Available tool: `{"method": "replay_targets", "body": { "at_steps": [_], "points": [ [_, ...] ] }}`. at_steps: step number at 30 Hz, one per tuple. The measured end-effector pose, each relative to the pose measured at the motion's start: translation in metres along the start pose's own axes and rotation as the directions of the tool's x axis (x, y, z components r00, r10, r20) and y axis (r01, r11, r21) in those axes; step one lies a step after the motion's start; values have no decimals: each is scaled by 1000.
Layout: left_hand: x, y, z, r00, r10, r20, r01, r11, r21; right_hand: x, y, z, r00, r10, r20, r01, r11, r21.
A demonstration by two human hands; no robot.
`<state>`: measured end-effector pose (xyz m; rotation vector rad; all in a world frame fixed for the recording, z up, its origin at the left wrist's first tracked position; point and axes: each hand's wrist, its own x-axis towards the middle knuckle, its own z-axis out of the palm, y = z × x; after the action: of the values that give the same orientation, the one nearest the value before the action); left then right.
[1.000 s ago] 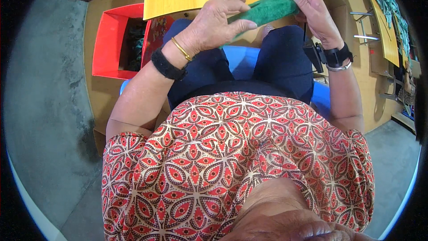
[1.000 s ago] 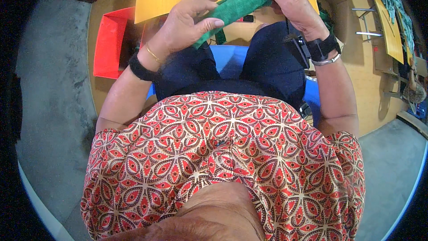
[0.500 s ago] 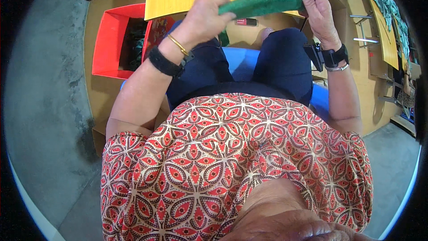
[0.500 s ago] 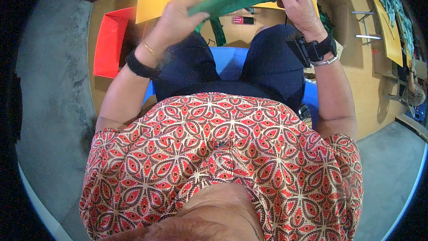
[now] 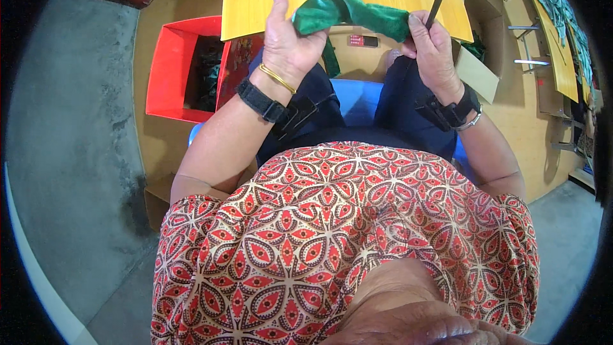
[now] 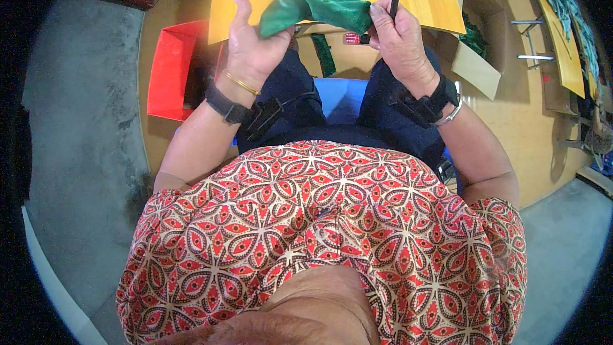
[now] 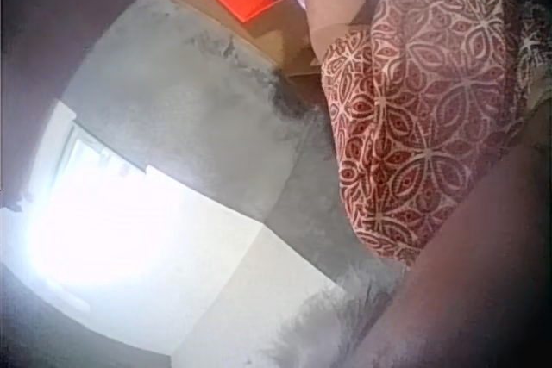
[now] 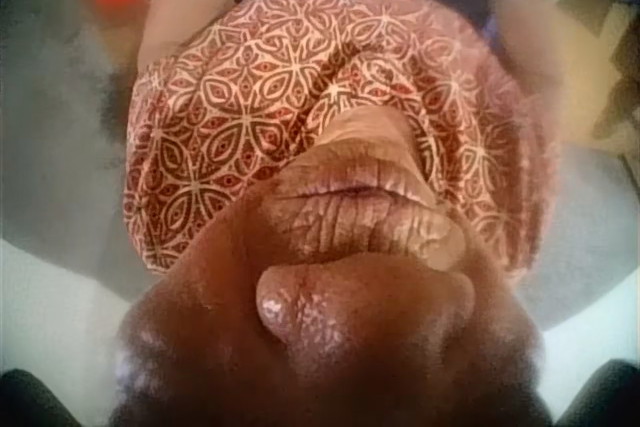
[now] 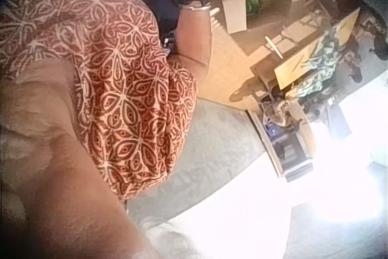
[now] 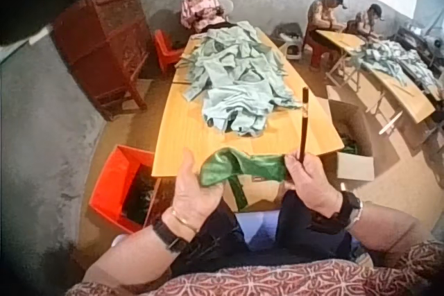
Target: The person folds small pieces of green and light blue fabric into compact bundles. They use a thin black rod to assist in rolling and shaping the fabric, then place the finished bundles into a red box on the floor.
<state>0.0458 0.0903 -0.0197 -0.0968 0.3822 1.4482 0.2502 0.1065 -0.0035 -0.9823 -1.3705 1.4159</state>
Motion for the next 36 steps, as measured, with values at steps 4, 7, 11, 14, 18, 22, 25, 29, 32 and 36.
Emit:
{"method": "replay_targets", "body": {
  "at_steps": [4, 7, 11, 14, 18, 22, 25, 29, 32, 36],
  "points": [
    [0, 3, 3, 993, -42, 109, 52, 995, -88, -7, 0, 2, 997, 83, 3, -83, 987, 141],
    [5, 2, -8, 998, -52, 33, 54, 997, -63, -17, -7, 9, 997, 35, 70, -33, 999, -24],
    [-6, -17, -8, 974, -124, 189, 101, 987, 125, -23, -8, 13, 995, -41, 93, 63, 966, -250],
    [-6, -28, -17, 983, -142, 115, 125, 982, 144, -22, -7, 15, 974, -182, 136, 221, 893, -392],
    [-9, -12, -5, 979, -128, 159, 81, 958, 276, -20, -14, 20, 897, -261, 356, 425, 726, -541],
    [-3, -1, -6, 952, -131, 278, 66, 971, 230, -26, -13, 23, 908, -155, 388, 369, 735, -569],
    [-4, 3, -4, 950, -139, 281, 72, 969, 238, -23, -23, 22, 945, -79, 317, 256, 780, -571],
    [-1, 2, -6, 982, 4, 187, -48, 973, 227, -21, -25, 17, 960, -4, 280, 156, 836, -525],
    [1, 4, -7, 977, 73, 200, -123, 961, 249, -24, -17, 18, 945, 8, 326, 179, 824, -538],
    [2, 6, -6, 958, 201, 207, -261, 909, 325, -27, -12, 18, 933, -15, 359, 227, 799, -556]
  ]
}}
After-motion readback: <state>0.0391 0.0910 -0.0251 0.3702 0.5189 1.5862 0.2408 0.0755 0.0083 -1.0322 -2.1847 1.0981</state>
